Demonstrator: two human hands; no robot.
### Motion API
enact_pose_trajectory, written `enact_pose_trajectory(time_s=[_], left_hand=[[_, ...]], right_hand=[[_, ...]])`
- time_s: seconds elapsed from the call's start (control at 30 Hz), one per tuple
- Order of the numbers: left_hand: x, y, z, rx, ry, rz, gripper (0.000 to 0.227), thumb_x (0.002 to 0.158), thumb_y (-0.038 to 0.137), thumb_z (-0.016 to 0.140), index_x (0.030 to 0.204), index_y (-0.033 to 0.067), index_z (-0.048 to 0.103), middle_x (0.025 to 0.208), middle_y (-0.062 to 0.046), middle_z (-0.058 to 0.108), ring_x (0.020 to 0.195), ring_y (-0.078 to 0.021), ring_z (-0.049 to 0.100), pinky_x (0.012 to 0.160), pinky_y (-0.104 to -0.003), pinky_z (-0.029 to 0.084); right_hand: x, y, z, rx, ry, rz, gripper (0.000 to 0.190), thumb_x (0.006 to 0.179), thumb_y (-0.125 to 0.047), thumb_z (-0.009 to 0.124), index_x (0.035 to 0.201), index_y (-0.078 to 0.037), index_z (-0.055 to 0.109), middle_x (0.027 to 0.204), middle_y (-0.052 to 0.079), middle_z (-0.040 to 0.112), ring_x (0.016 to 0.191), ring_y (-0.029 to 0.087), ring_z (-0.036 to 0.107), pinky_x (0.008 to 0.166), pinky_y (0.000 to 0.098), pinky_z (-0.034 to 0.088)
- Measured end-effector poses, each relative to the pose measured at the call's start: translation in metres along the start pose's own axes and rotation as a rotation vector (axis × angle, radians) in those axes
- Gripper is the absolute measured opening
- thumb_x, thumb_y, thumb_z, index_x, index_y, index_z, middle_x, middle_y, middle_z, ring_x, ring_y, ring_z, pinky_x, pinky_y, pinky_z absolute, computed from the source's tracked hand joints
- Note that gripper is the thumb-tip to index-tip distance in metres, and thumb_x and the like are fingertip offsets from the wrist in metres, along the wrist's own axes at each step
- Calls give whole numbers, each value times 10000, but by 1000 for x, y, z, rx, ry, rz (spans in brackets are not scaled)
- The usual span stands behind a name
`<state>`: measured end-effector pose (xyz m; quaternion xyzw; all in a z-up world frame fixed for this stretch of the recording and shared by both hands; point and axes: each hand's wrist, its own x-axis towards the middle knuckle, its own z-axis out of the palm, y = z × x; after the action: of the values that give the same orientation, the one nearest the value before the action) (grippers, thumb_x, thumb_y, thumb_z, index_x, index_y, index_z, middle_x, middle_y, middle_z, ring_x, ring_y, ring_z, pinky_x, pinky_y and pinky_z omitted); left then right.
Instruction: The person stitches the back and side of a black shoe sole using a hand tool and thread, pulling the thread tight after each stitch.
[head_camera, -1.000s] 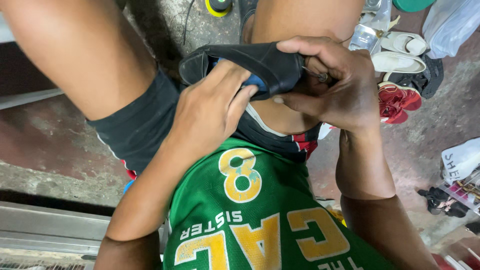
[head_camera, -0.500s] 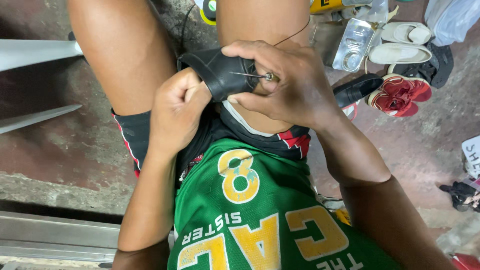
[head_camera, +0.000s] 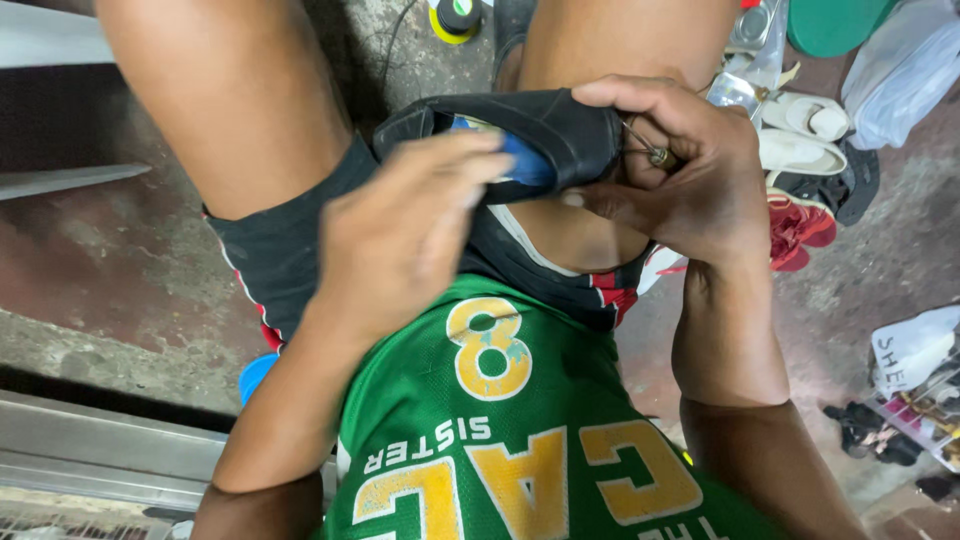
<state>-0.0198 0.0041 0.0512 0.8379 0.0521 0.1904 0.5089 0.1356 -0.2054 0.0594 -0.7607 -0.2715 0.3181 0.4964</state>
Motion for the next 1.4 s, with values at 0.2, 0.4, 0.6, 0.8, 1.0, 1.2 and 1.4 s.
enact_pose_trajectory(time_s=[0.2,0.4,0.6,0.8,1.0,1.2,1.4], left_hand=[[15,-33,29,-142,-212,-100,113,923,49,690,1008,-23,669,968,-165,660,803,-268,669,703,-353,535],[8,-55,31,-431,-265,-497,81,990,67,645,977,-13,655,743,-42,489,686,-119,470,622,-306,436],[-4,-64,33,-762,-116,-521,163,1055,61,611,1192,20,689,1066,29,677,979,-63,606,898,-255,506],[-18,-71,49,-1081,75,-601,182,1036,41,653,1212,13,692,1189,-23,692,1105,-101,647,1043,-284,519],[-23,-72,56,-1353,210,-655,267,1028,43,690,1284,-13,637,1221,-89,698,1106,-162,670,1035,-326,536],[-27,-77,40,-1241,-47,-643,366,1018,177,641,1317,-29,596,1100,-27,653,924,-76,561,864,-236,443],[-13,-70,24,-796,-330,-514,283,1015,244,536,1055,15,696,884,-9,616,727,-74,509,695,-245,415]], right_hand=[[5,-13,10,-84,11,-3,694,742,86,953,1363,-26,663,777,-104,409,649,-9,342,576,171,267],[8,-21,23,-466,2,-101,699,750,-157,978,1372,-124,660,753,41,524,617,135,542,587,326,458],[6,-43,5,-705,-194,12,1055,739,-393,909,1603,-132,364,724,22,599,620,156,607,575,341,494],[10,-42,-6,-661,-103,-154,726,810,-334,882,1394,-123,506,786,40,656,684,157,662,613,329,527],[17,-9,15,-586,-78,-174,364,903,-267,839,1149,-88,639,871,62,713,770,156,715,666,315,559],[13,-23,10,-126,-44,-241,120,980,-141,702,948,-47,634,1054,150,682,847,191,671,701,274,547],[35,-37,39,293,-176,-245,261,1063,-185,591,838,-65,537,885,49,676,763,98,655,652,256,528]])
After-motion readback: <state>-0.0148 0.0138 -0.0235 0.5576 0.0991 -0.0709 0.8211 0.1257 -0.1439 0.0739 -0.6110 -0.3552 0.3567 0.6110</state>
